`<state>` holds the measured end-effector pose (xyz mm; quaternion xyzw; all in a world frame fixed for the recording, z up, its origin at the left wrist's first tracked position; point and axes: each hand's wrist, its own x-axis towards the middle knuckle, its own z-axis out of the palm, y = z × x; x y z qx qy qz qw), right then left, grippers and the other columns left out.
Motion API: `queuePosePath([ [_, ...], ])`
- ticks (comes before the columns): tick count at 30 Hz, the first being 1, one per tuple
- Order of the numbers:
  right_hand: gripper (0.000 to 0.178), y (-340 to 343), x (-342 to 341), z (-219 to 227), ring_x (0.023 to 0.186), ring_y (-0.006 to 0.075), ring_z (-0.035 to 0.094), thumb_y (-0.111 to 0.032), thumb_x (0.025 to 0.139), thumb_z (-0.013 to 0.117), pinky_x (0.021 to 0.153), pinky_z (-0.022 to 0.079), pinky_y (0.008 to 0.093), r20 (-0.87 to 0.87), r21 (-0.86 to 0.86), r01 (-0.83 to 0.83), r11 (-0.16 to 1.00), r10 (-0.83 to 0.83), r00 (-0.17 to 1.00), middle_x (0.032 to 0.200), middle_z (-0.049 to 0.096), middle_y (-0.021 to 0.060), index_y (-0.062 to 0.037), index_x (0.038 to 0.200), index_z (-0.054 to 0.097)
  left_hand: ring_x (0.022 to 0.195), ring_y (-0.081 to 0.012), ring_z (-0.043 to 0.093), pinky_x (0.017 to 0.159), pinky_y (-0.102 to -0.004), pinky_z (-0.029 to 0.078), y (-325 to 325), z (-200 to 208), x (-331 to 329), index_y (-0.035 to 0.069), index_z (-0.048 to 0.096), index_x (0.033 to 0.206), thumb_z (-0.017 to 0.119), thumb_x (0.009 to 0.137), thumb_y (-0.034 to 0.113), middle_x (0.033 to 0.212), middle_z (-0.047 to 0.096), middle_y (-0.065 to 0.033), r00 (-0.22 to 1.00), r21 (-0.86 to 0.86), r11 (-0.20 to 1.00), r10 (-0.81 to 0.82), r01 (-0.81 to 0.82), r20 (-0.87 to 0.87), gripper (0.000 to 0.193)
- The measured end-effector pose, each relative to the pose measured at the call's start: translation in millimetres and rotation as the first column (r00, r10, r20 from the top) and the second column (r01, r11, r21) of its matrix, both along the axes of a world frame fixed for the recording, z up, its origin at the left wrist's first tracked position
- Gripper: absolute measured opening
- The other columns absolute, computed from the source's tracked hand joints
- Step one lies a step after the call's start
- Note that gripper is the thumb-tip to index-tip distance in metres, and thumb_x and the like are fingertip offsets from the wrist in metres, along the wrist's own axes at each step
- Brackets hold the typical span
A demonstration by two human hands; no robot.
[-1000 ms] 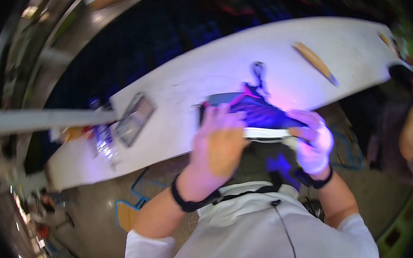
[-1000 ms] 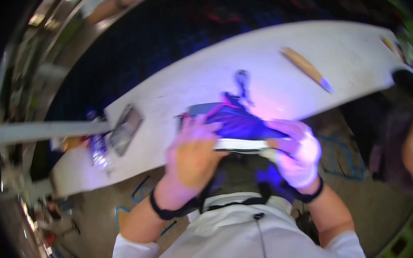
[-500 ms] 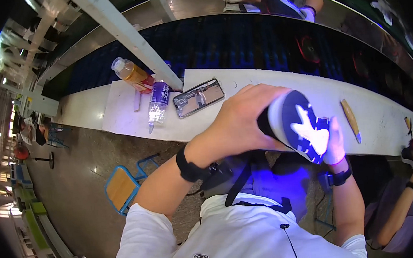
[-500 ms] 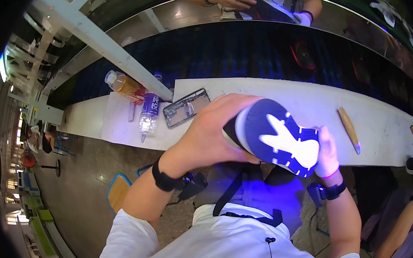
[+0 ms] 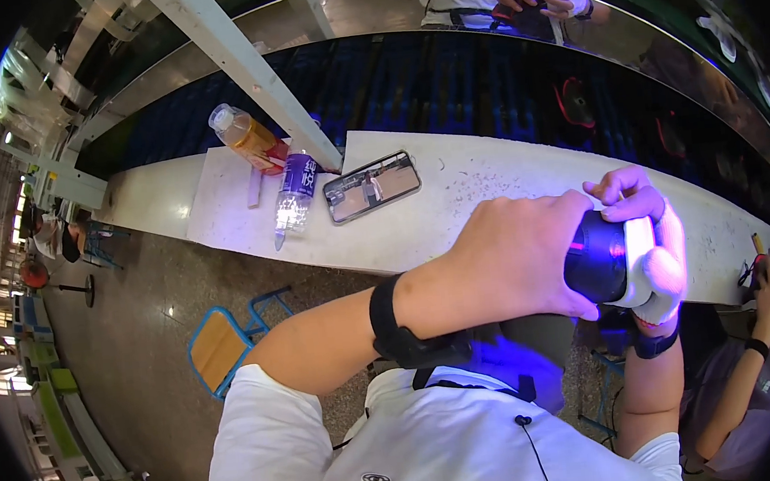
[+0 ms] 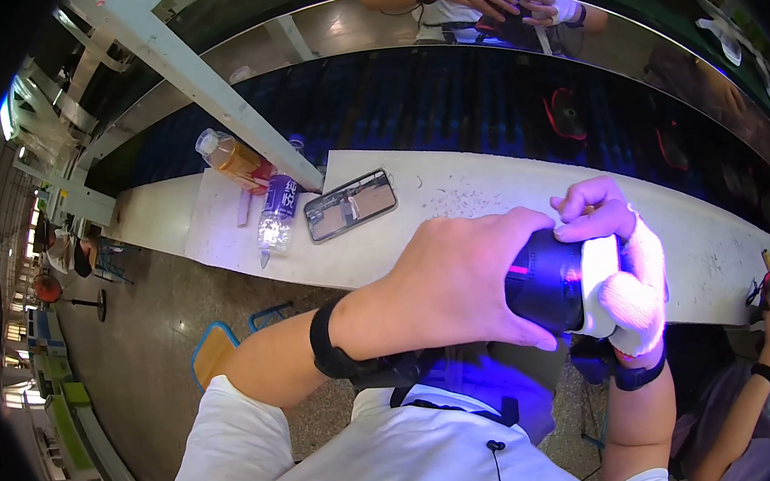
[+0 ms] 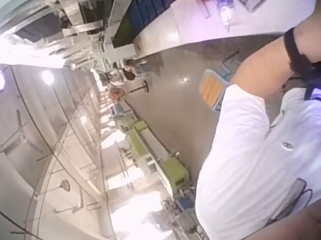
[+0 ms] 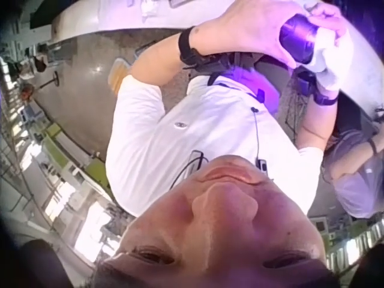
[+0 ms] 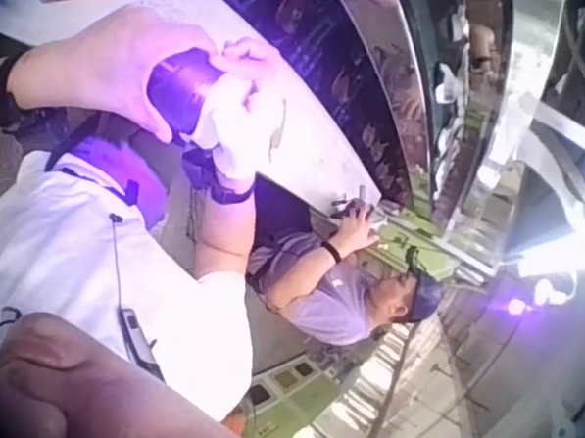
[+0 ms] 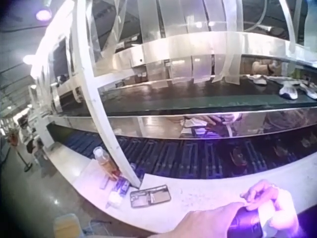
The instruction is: Checking and assembling shoe components on a factory assembly line.
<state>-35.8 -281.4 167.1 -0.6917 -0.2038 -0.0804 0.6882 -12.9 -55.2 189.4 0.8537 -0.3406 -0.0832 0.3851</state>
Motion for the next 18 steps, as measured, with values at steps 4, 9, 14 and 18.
queuePosePath([
  [4,0.067,12.1,8.9,-11.6,0.107,0.0255,0.059,-0.063,0.089,0.071,0.111,0.048,0.0484,-0.022,0.215,-0.024,0.976,0.029,0.999,0.111,0.057,0.0124,0.0014,0.109,0.069,0.100,-0.0389,0.078,0.090,-0.0447,0.062,9.4,-0.3,5.7,0.007,0.066,0.137,0.102,0.063,0.053,0.110,0.079,-0.0185,0.999,-0.056,0.998,0.035,-0.037,-0.029,0.094],
  [9,0.051,20.1,43.7,-24.9,0.095,0.0243,0.058,-0.048,0.096,0.056,0.090,0.050,0.0396,-0.170,0.731,-0.027,0.682,0.221,0.960,0.104,0.058,0.0117,0.0004,0.107,0.065,0.106,-0.0245,0.078,0.099,-0.0373,0.060,31.6,-18.4,8.1,0.003,0.065,0.139,0.106,0.066,0.037,0.117,0.080,-0.0132,0.960,-0.101,0.973,0.184,-0.209,-0.211,0.091],
  [14,0.049,32.8,61.9,-15.6,0.093,0.0178,0.059,-0.047,0.096,0.059,0.086,0.047,0.0312,-0.264,0.444,-0.125,0.887,0.263,0.928,0.108,0.061,0.0082,-0.0003,0.110,0.068,0.092,-0.0300,0.082,0.084,-0.0392,0.064,24.6,-20.6,9.5,0.000,0.066,0.124,0.105,0.068,0.046,0.100,0.080,-0.0177,0.945,-0.130,0.944,0.282,-0.304,-0.165,0.082],
  [18,0.042,23.5,57.9,3.1,0.102,0.0114,0.066,-0.040,0.097,0.063,0.088,0.054,0.0264,-0.297,0.225,-0.188,0.956,0.251,0.921,0.115,0.061,0.0032,-0.0047,0.121,0.064,0.096,-0.0227,0.080,0.089,-0.0353,0.063,4.8,1.4,16.8,-0.001,0.068,0.130,0.106,0.068,0.039,0.107,0.080,-0.0143,0.937,0.079,0.952,0.305,-0.295,-0.173,0.082],
])
